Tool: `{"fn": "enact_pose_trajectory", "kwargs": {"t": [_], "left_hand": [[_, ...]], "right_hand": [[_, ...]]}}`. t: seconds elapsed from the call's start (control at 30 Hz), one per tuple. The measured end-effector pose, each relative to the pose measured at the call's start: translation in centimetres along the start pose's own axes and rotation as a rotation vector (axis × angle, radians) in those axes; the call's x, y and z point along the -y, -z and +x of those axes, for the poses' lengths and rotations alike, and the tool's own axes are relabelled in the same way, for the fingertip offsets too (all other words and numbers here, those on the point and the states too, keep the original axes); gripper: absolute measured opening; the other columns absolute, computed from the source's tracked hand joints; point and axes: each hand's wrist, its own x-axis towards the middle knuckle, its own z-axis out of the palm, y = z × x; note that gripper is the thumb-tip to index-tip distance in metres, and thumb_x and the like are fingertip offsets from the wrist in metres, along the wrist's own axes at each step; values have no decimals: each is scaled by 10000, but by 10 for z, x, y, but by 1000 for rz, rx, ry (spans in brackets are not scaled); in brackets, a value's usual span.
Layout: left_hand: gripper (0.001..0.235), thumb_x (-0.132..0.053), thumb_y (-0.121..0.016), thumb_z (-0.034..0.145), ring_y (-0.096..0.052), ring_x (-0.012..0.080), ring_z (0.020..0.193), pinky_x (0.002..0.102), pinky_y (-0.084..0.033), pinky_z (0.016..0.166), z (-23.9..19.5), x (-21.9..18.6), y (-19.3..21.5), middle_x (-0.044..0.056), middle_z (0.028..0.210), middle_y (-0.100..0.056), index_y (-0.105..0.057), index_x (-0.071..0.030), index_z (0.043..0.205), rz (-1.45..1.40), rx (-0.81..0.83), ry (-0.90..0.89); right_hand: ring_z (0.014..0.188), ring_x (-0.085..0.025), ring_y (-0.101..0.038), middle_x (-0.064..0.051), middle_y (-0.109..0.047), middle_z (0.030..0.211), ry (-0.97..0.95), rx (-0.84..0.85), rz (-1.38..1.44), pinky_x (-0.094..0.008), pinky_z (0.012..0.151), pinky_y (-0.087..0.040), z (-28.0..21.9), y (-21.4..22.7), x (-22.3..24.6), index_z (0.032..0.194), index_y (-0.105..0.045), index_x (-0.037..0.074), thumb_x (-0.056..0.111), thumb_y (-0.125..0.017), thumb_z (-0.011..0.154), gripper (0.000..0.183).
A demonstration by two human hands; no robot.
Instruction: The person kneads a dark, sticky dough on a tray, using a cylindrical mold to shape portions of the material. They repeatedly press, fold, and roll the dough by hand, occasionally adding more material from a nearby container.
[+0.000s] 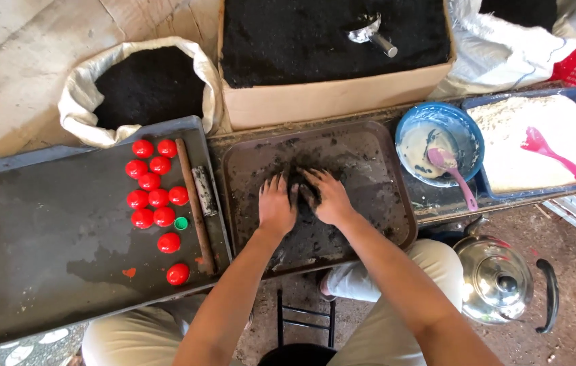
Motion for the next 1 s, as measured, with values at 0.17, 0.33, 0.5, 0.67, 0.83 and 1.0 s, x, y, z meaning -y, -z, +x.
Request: {"fn": "enact_pose_trajectory", "kwargs": {"t": [0.17, 0.33, 0.5, 0.67, 0.83, 1.0], "left_hand": [[480, -354, -481, 1084, -572, 419, 1283, 552, -358, 1149, -1, 14, -17, 244, 1317, -617, -573, 4, 1391, -74, -134, -104], [481, -267, -423, 1088, -481, 497, 1344, 619, -245, 1199, -9, 3, 5, 323, 1377, -540, -506, 88, 1401, -160, -115, -182], [765, -310, -607, 884, -374, 555, 1383, 648, -147, 1229, -12, 3, 10, 373, 1423, -442, -388, 164, 1443, 11, 25, -282], [1190, -488, -804, 645, -265, 523, 1473, 621, -124, 1252, -5, 4, 25, 354, 1552, -329, -296, 146, 1515, 393, 452, -261], [1207, -514, -798, 708, -272, 512, 1466, 617, -185, 1230, 3, 34, -22, 306, 1587, -273, -217, 85, 1579, 393, 461, -199], [1053, -605, -663, 840, -291, 447, 1502, 586, -222, 1228, 8, 57, -40, 227, 1621, -309, -256, -1, 1600, 412, 515, -180]], "right_hand": [[1046, -444, -676, -193, -714, 1069, 93, -145, -42, -538, 873, -568, -7, -19, -16, 1207, -707, 65, 350, -646, 970, 375], [971, -491, -670, -274, -695, 1045, 102, -122, -84, -563, 863, -566, 3, 0, -5, 1188, -700, -24, 278, -692, 877, 434], [924, -403, -650, -177, -679, 987, 68, -138, -158, -483, 730, -571, -4, -31, -33, 1096, -724, 44, 352, -705, 829, 408], [879, -395, -647, -183, -670, 960, 43, -137, -146, -478, 711, -557, -4, -37, -40, 1075, -714, 23, 354, -700, 819, 419], [810, -343, -658, -89, -660, 853, 94, -213, -98, -427, 637, -555, -2, -49, -60, 932, -714, 110, 378, -732, 739, 331], [728, -252, -644, 22, -626, 766, 64, -236, -122, -376, 606, -541, -7, -65, -81, 792, -673, 206, 426, -726, 712, 240]]}}
